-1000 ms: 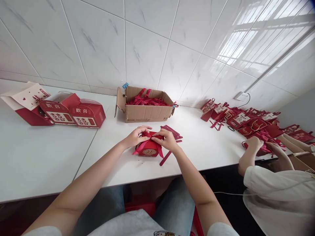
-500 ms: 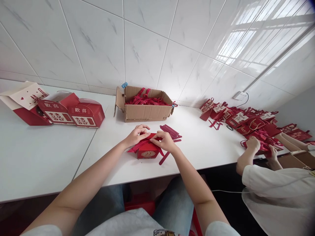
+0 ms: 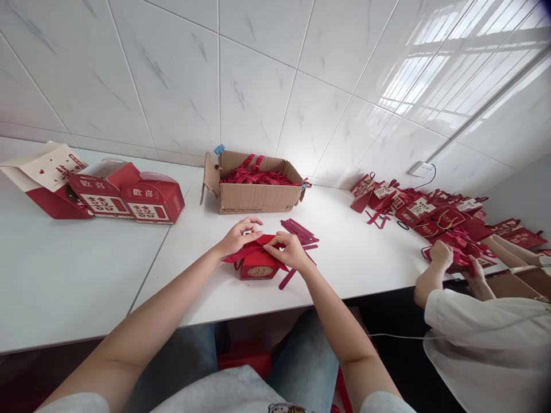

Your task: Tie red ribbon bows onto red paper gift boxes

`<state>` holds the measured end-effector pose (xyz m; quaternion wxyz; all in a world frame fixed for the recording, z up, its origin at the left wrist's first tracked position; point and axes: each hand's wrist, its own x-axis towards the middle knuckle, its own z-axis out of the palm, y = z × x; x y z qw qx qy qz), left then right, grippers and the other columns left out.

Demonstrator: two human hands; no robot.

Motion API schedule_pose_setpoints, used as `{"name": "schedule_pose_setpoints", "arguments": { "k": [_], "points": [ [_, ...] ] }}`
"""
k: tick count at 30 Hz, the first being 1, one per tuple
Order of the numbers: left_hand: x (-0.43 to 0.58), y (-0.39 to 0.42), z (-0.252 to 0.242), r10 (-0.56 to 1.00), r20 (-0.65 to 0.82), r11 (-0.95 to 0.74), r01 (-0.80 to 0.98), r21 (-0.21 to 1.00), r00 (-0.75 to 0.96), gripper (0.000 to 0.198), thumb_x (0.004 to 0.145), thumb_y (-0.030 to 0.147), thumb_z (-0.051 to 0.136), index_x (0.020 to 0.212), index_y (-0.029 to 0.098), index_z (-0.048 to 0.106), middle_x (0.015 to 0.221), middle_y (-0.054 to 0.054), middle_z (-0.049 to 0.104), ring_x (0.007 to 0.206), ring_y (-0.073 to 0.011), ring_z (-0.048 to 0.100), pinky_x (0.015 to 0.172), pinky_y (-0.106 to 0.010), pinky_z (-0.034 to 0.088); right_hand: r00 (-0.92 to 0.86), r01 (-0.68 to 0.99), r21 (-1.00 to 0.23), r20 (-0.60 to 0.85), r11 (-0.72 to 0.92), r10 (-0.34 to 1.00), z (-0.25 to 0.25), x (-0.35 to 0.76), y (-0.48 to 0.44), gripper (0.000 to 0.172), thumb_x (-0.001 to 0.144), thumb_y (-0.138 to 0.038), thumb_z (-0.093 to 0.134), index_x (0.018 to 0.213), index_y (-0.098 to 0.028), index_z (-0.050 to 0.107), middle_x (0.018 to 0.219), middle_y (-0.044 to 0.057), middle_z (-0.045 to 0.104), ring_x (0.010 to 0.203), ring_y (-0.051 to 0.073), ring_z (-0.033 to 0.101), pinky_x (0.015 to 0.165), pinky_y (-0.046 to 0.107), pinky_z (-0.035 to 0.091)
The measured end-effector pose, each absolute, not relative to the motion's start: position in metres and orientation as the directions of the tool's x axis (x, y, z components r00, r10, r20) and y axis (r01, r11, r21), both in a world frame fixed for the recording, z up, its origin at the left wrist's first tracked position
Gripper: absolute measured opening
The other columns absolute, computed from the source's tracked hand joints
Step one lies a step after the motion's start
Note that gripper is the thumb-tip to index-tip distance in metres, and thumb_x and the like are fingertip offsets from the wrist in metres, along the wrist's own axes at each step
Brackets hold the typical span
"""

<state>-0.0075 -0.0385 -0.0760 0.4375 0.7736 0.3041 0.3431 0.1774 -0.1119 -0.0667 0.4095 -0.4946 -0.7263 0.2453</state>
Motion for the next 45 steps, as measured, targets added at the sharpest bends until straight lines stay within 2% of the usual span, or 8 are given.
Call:
{"name": "schedule_pose_setpoints", "arguments": {
  "k": [5,9,15,20,27,35,41,45],
  "points": [
    [-0.008,-0.035,-0.08,0.798,0.28,-0.482,0.285,0.829,0.533,0.041,0.077,0.053,0.058,0.057,0.019,0.048,0.109,-0.006,0.055,0.116,-0.0264,0.043,0.106,-0.046,0.03,-0.178,0.512,-0.758,0.366,0.404,0.913,-0.069,0.178,-0.115,0.016,0.08,-0.029,0.064,0.069,-0.018,0.069,0.065,0.001,0.056,0.057,0.01,0.047,0.055,0.026,0.038],
    [-0.009,-0.034,-0.081,0.802,0.273,-0.475,0.289,0.832,0.531,0.04,0.077,0.056,0.058,0.061,0.02,0.052,0.111,-0.006,0.055,0.116,-0.0256,0.045,0.108,-0.046,0.031,-0.159,0.519,-0.758,0.368,0.395,0.916,-0.07,0.179,-0.116,0.018,0.081,-0.033,0.064,0.071,-0.019,0.07,0.065,0.001,0.055,0.057,0.011,0.046,0.056,0.026,0.038],
    [-0.019,-0.038,-0.061,0.806,0.246,-0.424,0.235,0.875,0.539,0.031,0.081,0.05,0.057,0.098,0.025,0.064,0.124,-0.005,0.058,0.123,-0.0268,0.046,0.108,-0.048,0.03,-0.089,0.398,-0.843,0.358,0.363,0.929,-0.07,0.188,-0.119,0.025,0.083,-0.043,0.062,0.085,-0.02,0.072,0.067,0.001,0.055,0.062,0.012,0.048,0.059,0.028,0.042],
    [-0.02,-0.052,-0.043,0.744,0.319,-0.586,0.344,0.734,0.587,0.022,0.08,0.046,0.06,0.082,0.027,0.071,0.128,-0.003,0.056,0.127,-0.0299,0.037,0.11,-0.052,0.023,-0.037,0.18,-0.956,0.228,0.231,0.973,-0.064,0.197,-0.118,0.035,0.08,-0.051,0.062,0.093,-0.019,0.067,0.062,-0.002,0.049,0.053,0.009,0.044,0.043,0.023,0.038],
    [0.003,-0.077,-0.046,0.691,0.362,-0.7,0.455,0.55,0.626,0.019,0.075,0.043,0.065,0.076,0.025,0.071,0.119,-0.004,0.062,0.119,-0.0332,0.041,0.102,-0.056,0.03,-0.045,0.168,-0.957,0.232,0.236,0.972,-0.057,0.193,-0.108,0.035,0.078,-0.052,0.064,0.087,-0.018,0.066,0.063,-0.002,0.051,0.052,0.008,0.043,0.04,0.021,0.035],
    [0.001,-0.068,-0.062,0.75,0.343,-0.613,0.399,0.682,0.565,0.02,0.073,0.045,0.066,0.073,0.026,0.071,0.111,-0.003,0.066,0.114,-0.0308,0.045,0.102,-0.051,0.035,-0.179,0.215,-0.939,0.231,0.267,0.956,-0.061,0.193,-0.104,0.033,0.08,-0.049,0.063,0.085,-0.017,0.066,0.065,-0.001,0.057,0.052,0.008,0.043,0.045,0.022,0.035],
    [0.0,-0.067,-0.063,0.762,0.278,-0.573,0.407,0.711,0.585,0.019,0.07,0.045,0.069,0.067,0.027,0.072,0.114,-0.003,0.064,0.121,-0.0322,0.04,0.105,-0.053,0.031,-0.125,0.184,-0.959,0.195,0.216,0.973,-0.065,0.187,-0.101,0.033,0.077,-0.049,0.066,0.089,-0.018,0.064,0.048,-0.01,0.035,0.042,0.005,0.028,0.04,0.021,0.022],
    [0.0,-0.068,-0.064,0.762,0.234,-0.545,0.403,0.735,0.604,0.015,0.07,0.041,0.07,0.066,0.026,0.071,0.116,-0.003,0.063,0.124,-0.0325,0.036,0.107,-0.054,0.03,-0.064,0.066,-0.978,0.194,0.198,0.979,-0.069,0.183,-0.093,0.033,0.072,-0.045,0.071,0.088,-0.018,0.06,0.047,-0.012,0.031,0.042,0.005,0.024,0.042,0.021,0.022]
  ]
}}
